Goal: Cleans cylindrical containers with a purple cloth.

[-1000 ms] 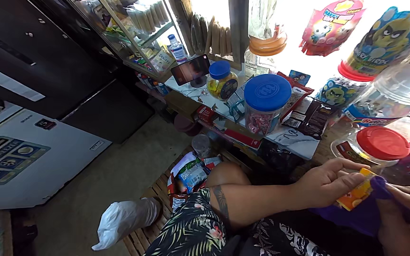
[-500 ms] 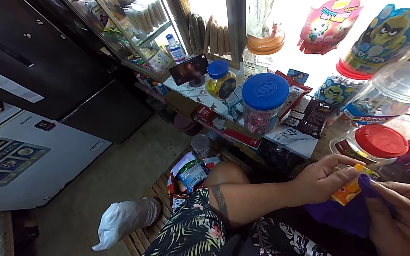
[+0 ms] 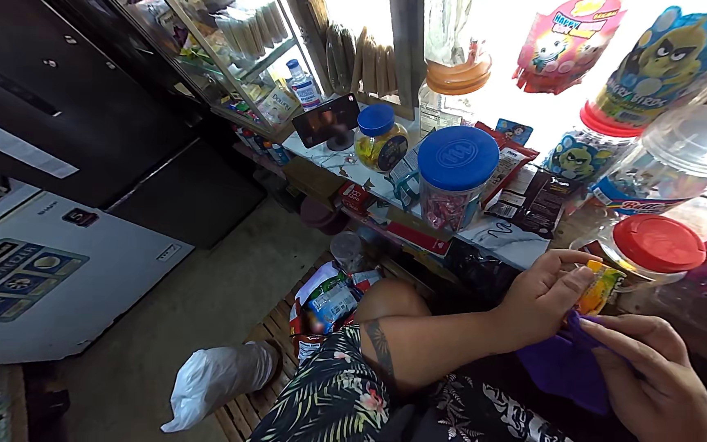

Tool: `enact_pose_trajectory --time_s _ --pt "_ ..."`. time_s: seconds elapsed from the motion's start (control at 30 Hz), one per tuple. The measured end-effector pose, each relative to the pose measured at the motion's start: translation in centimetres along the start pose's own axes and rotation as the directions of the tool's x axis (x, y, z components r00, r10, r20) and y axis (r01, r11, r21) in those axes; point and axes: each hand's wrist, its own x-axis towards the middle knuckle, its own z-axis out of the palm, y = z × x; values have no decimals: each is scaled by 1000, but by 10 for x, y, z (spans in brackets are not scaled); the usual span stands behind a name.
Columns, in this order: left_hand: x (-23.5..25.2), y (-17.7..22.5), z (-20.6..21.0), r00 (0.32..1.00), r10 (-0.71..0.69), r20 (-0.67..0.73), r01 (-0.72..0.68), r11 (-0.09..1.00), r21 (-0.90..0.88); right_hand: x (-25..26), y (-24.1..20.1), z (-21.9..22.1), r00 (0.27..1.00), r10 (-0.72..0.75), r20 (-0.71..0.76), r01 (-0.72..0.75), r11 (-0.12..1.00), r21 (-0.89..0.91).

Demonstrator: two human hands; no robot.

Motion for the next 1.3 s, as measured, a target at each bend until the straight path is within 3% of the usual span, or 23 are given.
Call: enact_pose_trajectory --time_s 0.2,0.4,0.6,0.8,1.3 --pt "0 -1 1 1000 12 -10 -12 1000 -5 2 0 -4 999 -16 28 16 1000 -19" --pt "-3 -2 4 996 10 90 -9 1000 -10 3 3 -10 996 -67 -65 59 993 -107" --pt "-8 -7 10 979 -16 204 8 999 36 6 8 -21 983 -22 -184 -2 992 -126" --pt "-5 -3 8 968 -104 226 96 994 48 4 10 -23 986 16 -169 -41 989 -146" --pt "-4 1 7 941 -117 316 68 984 162 5 13 -27 972 37 -233 -83 978 -190"
